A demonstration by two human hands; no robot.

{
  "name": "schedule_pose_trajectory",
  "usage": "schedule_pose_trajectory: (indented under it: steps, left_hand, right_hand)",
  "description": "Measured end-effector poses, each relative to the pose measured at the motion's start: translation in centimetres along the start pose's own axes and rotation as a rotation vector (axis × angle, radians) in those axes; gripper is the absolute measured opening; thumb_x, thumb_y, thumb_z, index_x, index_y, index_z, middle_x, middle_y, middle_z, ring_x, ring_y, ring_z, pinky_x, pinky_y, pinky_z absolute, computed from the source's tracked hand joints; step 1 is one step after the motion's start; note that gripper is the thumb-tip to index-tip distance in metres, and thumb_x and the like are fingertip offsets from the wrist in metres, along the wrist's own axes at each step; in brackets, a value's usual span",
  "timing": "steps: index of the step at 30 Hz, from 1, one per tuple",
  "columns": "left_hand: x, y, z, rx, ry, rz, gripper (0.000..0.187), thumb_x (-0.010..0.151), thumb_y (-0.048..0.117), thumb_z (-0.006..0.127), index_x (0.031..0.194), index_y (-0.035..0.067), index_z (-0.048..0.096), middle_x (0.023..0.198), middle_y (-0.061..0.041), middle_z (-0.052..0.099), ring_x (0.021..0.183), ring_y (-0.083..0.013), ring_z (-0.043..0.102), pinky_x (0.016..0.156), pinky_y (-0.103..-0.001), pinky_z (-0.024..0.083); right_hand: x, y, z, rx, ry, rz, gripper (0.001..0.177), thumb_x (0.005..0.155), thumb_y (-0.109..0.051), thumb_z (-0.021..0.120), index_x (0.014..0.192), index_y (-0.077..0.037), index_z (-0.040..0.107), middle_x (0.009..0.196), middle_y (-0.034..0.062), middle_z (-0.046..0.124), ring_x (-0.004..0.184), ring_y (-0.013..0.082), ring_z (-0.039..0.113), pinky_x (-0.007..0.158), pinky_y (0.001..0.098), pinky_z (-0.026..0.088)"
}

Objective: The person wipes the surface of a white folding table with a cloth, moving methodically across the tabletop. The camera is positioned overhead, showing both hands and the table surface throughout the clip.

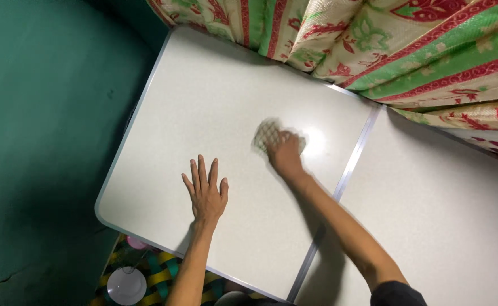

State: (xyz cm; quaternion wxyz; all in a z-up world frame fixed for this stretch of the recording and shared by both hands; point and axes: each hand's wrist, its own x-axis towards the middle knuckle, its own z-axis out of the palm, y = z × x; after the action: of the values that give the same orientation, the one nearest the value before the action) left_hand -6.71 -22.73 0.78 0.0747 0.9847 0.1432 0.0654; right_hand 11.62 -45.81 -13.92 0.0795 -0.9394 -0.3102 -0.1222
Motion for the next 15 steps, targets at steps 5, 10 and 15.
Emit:
schedule_pose_trajectory:
  steps: [5, 10, 15]
  left_hand:
    - [-0.1, -0.5, 0.0, -0.138, 0.069, -0.007, 0.047, 0.102, 0.020, 0.047, 0.150, 0.019, 0.048, 0.166, -0.016, 0.029, 0.155, -0.0340, 0.020, 0.120, -0.059, 0.003]
    - [-0.5, -1.4, 0.9, -0.175, 0.128, 0.001, 0.052, 0.096, 0.009, 0.052, 0.147, 0.018, 0.051, 0.164, -0.014, 0.034, 0.153, -0.0325, 0.025, 0.121, -0.057, 0.006]
    - [-0.5, -1.3, 0.5, -0.206, 0.133, -0.013, 0.055, 0.095, 0.005, 0.051, 0.149, 0.017, 0.050, 0.164, -0.013, 0.033, 0.154, -0.0300, 0.025, 0.122, -0.055, 0.003]
  right_hand:
    - [-9.6, -11.7, -12.2, 0.411, -0.156, -0.444, 0.049, 0.098, -0.029, 0.054, 0.147, -0.024, 0.053, 0.147, 0.0104, 0.052, 0.108, 0.0325, 0.054, 0.087, 0.0467, 0.042]
    - [-9.1, 1.0, -3.2, 0.214, -0.012, -0.311, 0.030, 0.089, -0.021, 0.063, 0.115, -0.011, 0.074, 0.109, 0.0247, 0.067, 0.094, 0.0441, 0.060, 0.077, 0.0559, 0.044]
    - [6.2, 6.6, -9.3, -0.011, 0.083, 0.140, 0.042, 0.093, -0.020, 0.067, 0.135, -0.017, 0.070, 0.142, 0.0169, 0.054, 0.107, 0.0460, 0.049, 0.080, 0.0532, 0.041]
